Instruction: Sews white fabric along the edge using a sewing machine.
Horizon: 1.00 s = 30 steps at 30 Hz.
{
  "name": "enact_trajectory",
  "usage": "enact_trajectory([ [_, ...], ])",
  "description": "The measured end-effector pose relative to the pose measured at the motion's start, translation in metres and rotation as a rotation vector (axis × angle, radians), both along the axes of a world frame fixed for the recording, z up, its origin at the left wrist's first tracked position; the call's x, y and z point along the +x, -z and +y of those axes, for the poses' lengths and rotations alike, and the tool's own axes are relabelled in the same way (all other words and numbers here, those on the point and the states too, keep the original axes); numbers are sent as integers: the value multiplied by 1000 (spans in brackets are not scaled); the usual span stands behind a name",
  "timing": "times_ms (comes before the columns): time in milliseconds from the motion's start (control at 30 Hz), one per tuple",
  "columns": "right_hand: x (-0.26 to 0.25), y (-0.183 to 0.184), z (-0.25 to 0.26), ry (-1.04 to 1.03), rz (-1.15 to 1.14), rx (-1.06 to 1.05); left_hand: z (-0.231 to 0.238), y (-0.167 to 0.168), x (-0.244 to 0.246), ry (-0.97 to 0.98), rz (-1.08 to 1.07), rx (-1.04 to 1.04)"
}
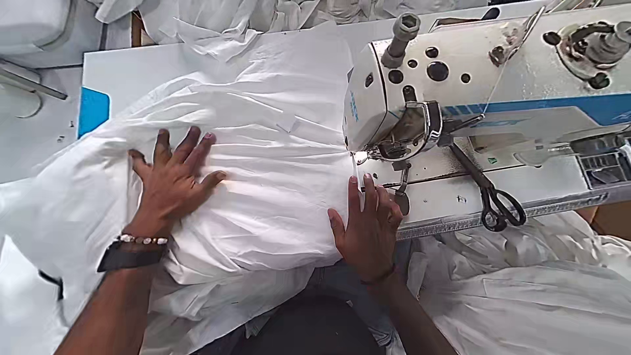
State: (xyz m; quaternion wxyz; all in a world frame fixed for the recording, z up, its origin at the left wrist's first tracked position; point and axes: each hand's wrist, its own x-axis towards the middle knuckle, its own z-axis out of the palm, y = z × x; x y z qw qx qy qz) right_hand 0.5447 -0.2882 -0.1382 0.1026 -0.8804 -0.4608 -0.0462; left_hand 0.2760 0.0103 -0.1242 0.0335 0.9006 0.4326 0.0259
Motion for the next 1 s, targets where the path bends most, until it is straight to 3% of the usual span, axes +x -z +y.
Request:
enact_trajectory([
  [67,1,-3,0,-26,17,-30,36,-10,13,66,64,-70],
  [133,8,-12,-5,-73,85,26,40,-35,43,119,112,-133],
  [233,47,-25,-15,-104,194,315,-31,-64,121,396,-283,-152],
  [300,79,-30,-20,-24,177,345,-78,-51,172,566,-534,-247],
  [367,108,-31,-25,14,196,287,-98,-22,199,715,-513,-160],
  [433,123,-29,-25,-56,214,207,-99,0,203,794,-462,-72],
  [533,112,-19,-10,-129,179,233,-96,4,197,834,-419,-56],
  [700,73,-5,25,-63,89,325,-93,3,197,833,-429,-76],
  [900,48,-1,14,-282,38,340,-75,5,200,927,-397,-97],
  [1000,40,3,8,-249,-10,290,-62,4,201,991,-342,-64],
])
